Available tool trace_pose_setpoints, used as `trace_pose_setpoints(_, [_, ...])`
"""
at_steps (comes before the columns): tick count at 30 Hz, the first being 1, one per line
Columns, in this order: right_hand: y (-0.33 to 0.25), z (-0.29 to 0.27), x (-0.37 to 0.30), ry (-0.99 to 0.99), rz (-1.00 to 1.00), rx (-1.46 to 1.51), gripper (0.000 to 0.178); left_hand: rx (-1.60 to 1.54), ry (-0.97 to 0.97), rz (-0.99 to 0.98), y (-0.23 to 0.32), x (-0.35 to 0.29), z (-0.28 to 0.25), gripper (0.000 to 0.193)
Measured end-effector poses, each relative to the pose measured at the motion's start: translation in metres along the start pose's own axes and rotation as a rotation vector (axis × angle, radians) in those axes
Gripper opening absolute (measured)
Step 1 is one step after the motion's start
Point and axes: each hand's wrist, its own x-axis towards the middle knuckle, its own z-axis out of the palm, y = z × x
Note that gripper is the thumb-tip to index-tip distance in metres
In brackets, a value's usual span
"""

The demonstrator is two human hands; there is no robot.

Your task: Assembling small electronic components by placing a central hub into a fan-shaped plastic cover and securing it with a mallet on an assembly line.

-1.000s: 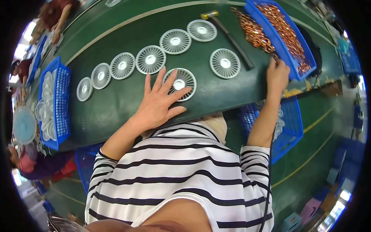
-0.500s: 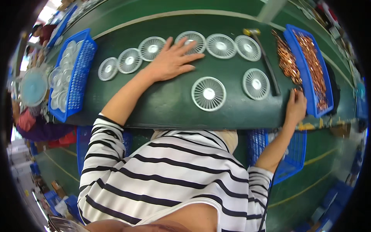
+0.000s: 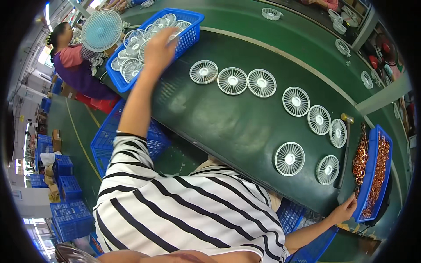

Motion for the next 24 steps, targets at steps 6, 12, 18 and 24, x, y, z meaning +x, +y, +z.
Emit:
trace_pose_setpoints(6, [-0.014,0.002,-0.019,-0.094,0.026,0.483,0.018,0.748,-0.663,-0.379,-0.168,-0.018,0.018,0.032])
trace_pose_setpoints(12, [-0.148,-0.001,-0.078,-0.28,-0.054,0.672,0.017,0.622,-0.163,-0.229,-0.1,-0.023,-0.007,0.035])
trace_pose_setpoints(18, [-0.209,0.002,-0.103,-0.231,-0.672,0.591,0.022,-1.039,0.299,-0.572,0.124,-0.059,-0.009,0.027])
trace_pose_setpoints(24, [-0.25,0.014,-0.124,-0.223,-0.912,0.637,0.022,-1.977,-0.795,-0.913,0.271,-0.081,-0.006,0.038])
